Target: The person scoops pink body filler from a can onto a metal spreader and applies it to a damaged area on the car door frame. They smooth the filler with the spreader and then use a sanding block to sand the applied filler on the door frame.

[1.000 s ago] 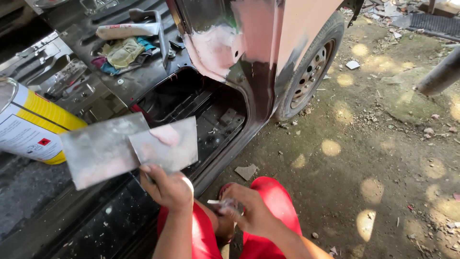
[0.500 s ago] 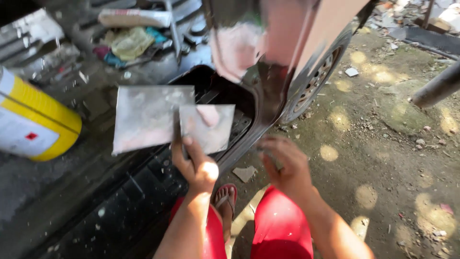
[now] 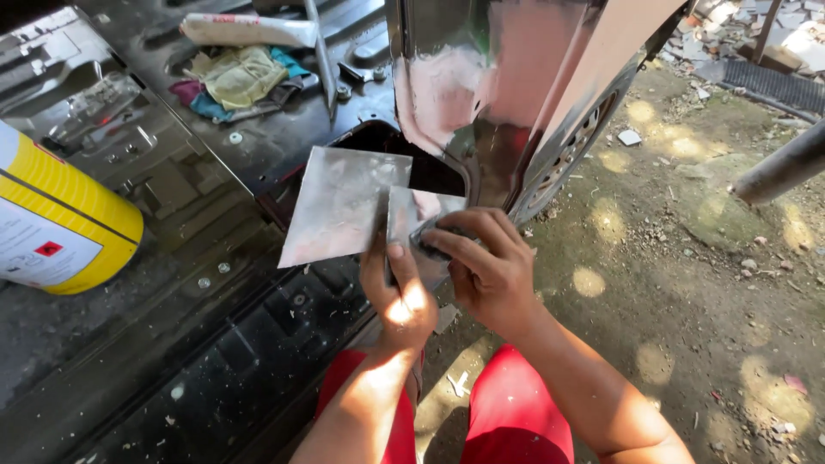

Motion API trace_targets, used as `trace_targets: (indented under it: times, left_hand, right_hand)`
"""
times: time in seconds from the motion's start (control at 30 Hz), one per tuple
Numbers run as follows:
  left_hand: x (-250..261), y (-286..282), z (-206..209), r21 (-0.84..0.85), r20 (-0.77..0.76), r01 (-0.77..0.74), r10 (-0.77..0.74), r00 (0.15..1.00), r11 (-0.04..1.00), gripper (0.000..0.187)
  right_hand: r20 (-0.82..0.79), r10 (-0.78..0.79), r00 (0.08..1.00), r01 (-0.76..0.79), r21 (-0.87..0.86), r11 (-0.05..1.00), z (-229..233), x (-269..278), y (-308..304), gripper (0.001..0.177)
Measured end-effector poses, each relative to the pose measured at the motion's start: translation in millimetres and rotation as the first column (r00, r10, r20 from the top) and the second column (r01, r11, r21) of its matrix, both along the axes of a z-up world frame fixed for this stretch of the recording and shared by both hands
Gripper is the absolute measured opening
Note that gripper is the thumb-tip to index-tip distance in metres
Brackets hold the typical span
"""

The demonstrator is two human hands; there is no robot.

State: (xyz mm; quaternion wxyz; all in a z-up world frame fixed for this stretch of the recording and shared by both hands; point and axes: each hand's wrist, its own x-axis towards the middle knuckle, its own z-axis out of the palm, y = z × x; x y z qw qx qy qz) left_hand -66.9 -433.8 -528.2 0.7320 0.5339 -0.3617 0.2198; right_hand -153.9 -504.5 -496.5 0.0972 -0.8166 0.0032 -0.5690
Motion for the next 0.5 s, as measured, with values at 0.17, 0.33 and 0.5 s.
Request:
trace_targets:
  times: [0.17,0.33,0.5]
  left_hand:
    - [21.9,1.6,10.1,-0.066,0.136,-0.181,0.189,0.973,0.981,0.023]
    - [48.9,10.7,-41.6,-0.146,0.291,-0.360,0.387,0.875,0.922,0.022]
    - [57.2,26.1,-53.4,-0.104,0.157,-0.350,0.363,0.919,0.931,0.024]
  right_hand:
    - [-0.091,0.325,0.941,-0.250,0.455,0.854,-21.6,-2.7,-22.9,0.028]
    - [-0.049,0.189,0.981,-0.107,0.672,0.733,-23.1,0.4,-69.9,0.020]
    - [-0.162,0.087,0.983,0.028,0.600,0.800,-13.4,12.5,-68.1,0.012]
